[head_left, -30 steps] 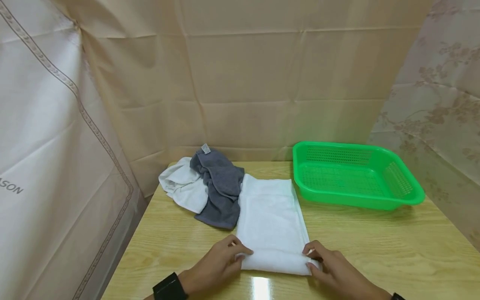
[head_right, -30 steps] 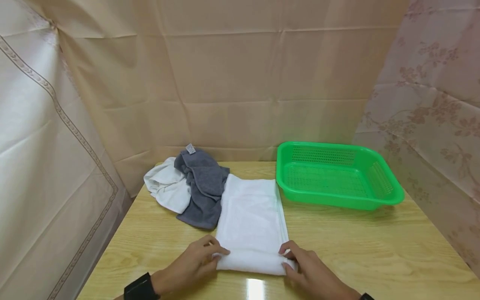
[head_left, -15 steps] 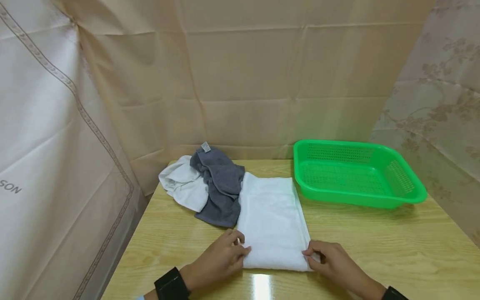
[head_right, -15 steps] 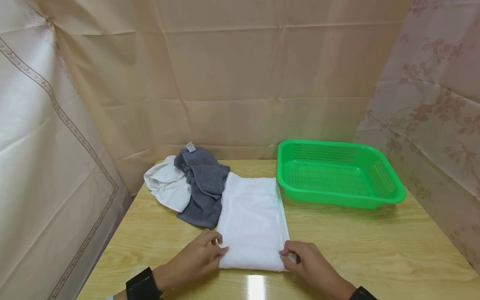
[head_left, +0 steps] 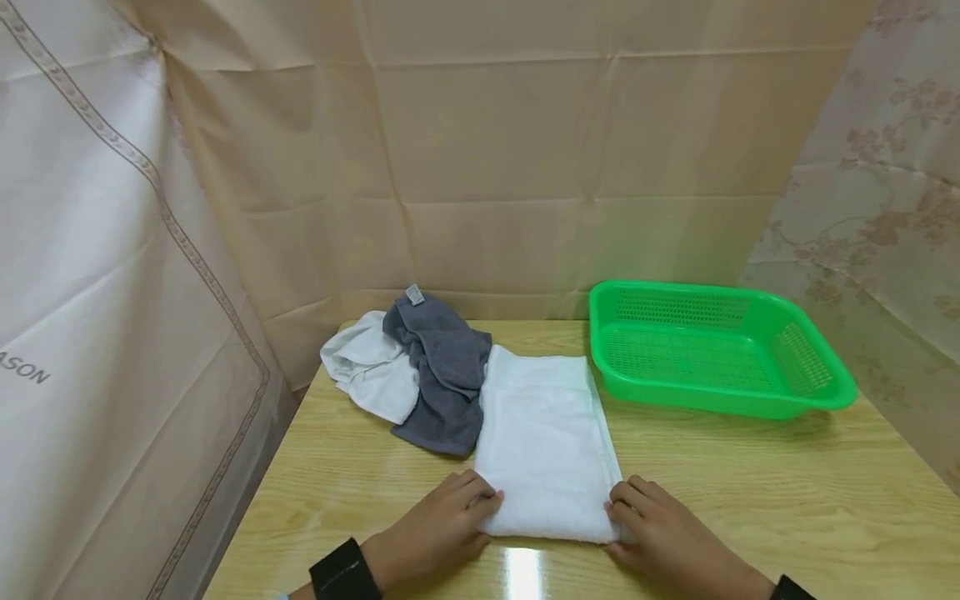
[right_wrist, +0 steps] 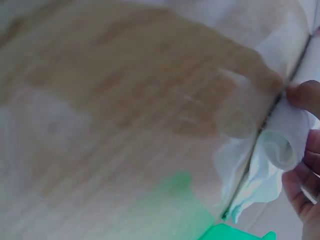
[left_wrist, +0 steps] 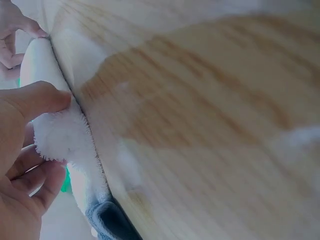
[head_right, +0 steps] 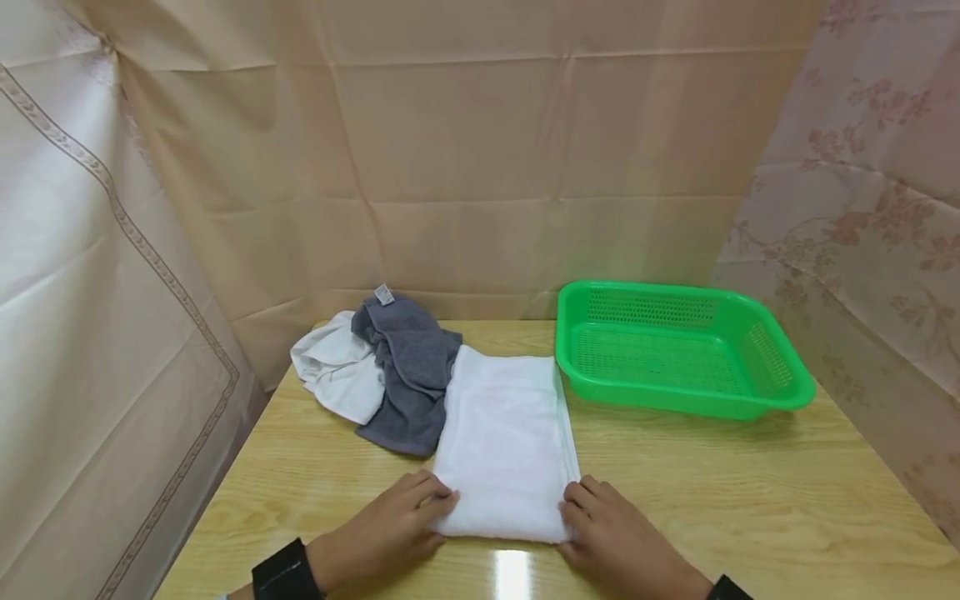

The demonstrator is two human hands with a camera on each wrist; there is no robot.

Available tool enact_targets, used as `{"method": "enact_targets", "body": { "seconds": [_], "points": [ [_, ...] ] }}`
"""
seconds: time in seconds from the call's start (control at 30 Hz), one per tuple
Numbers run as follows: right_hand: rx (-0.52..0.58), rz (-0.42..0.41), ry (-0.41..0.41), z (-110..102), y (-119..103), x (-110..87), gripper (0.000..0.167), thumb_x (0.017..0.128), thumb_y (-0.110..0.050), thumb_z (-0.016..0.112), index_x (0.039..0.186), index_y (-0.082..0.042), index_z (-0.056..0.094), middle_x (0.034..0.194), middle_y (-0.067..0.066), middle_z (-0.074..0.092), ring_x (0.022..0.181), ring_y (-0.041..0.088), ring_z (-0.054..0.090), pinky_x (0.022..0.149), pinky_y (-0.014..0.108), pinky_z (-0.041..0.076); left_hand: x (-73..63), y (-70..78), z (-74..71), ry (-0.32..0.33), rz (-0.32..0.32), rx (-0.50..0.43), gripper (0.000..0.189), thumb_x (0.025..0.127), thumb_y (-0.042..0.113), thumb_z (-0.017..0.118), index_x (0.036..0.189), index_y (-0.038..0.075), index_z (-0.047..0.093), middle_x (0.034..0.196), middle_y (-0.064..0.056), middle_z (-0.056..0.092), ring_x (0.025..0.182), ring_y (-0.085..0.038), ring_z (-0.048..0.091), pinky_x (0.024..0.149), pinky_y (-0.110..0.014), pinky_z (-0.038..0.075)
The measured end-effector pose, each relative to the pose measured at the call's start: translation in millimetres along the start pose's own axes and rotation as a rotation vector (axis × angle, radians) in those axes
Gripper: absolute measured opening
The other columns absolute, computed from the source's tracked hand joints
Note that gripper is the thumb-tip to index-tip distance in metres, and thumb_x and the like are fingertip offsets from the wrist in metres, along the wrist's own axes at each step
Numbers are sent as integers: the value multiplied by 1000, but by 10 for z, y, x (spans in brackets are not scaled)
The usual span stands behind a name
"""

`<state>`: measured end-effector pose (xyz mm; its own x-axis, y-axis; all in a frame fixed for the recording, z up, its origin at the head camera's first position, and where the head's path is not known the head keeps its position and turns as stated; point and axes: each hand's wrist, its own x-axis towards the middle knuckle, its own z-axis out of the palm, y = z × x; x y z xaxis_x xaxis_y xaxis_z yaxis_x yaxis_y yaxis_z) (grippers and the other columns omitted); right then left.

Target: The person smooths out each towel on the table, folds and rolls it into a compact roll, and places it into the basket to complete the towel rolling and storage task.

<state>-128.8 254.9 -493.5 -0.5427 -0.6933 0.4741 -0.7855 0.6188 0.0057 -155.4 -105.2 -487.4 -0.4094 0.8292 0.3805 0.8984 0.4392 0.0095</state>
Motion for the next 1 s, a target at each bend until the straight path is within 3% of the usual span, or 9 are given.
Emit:
{"method": "enact_targets", "body": {
  "seconds": [0.1, 0.2, 0.37, 0.5, 0.63, 0.73, 0.9, 1.0],
  "points": [
    [-4, -44, 71, 32, -4, 4, 22, 93, -30, 72, 95, -8, 69, 104, -3, 60, 94, 14, 54, 83, 29, 46, 18, 1, 4, 8, -5, 1, 47, 89, 16, 78, 132, 1, 67, 114, -2, 63, 105, -13, 57, 91, -26, 48],
    [-1, -43, 114, 52, -14, 22, 24, 96, -27, 59, 93, -6, 69, 101, -1, 61, 92, 15, 57, 81, 30, 48, 29, -4, 5, 15, -19, -7, 45, 90, 15, 76, 131, 0, 67, 114, -3, 64, 105, -14, 59, 93, -26, 49],
    [21, 54, 79, 44, -42, 39, 24, 84, -20, 76, 102, -5, 74, 101, -2, 63, 92, 11, 59, 78, 27, 53, 21, -24, 15, 23, -57, -55, 42, 92, 12, 73, 131, 0, 65, 116, -4, 65, 106, -14, 60, 92, -25, 50],
    [75, 160, 29, 26, -46, 33, 32, 78, -15, 85, 107, -4, 76, 105, -2, 63, 93, 9, 62, 76, 27, 56, 12, -51, 34, -5, -126, -149, 38, 95, 11, 68, 132, 9, 58, 110, 1, 61, 100, -11, 58, 86, -23, 50],
    [101, 211, -21, 29, -5, 38, 30, 82, -16, 84, 108, -4, 76, 106, -1, 63, 93, 11, 63, 75, 30, 57, 28, -86, 56, -36, -208, -275, 32, 99, 11, 62, 129, 18, 55, 106, 5, 59, 96, -8, 55, 84, -23, 49],
    [128, 232, -58, 33, 33, 56, 27, 87, -16, 81, 109, -3, 76, 107, 0, 63, 94, 13, 63, 76, 32, 58, 48, -114, 71, -23, -240, -325, 27, 101, 11, 60, 126, 19, 57, 105, 6, 61, 94, -8, 54, 83, -23, 48],
    [190, 268, -79, 34, 75, 89, 23, 92, -15, 77, 110, -1, 76, 108, -1, 62, 94, 12, 62, 75, 31, 57, 62, -140, 81, 21, -231, -292, 21, 102, 12, 61, 122, 17, 62, 105, 6, 65, 91, -9, 52, 81, -23, 46],
    [228, 289, -92, 33, 104, 106, 20, 94, -16, 75, 109, -3, 76, 106, -3, 63, 94, 11, 61, 76, 31, 57, 70, -152, 69, 4, -241, -290, 19, 103, 14, 61, 121, 17, 64, 106, 6, 66, 90, -9, 50, 80, -22, 45]
  ]
}}
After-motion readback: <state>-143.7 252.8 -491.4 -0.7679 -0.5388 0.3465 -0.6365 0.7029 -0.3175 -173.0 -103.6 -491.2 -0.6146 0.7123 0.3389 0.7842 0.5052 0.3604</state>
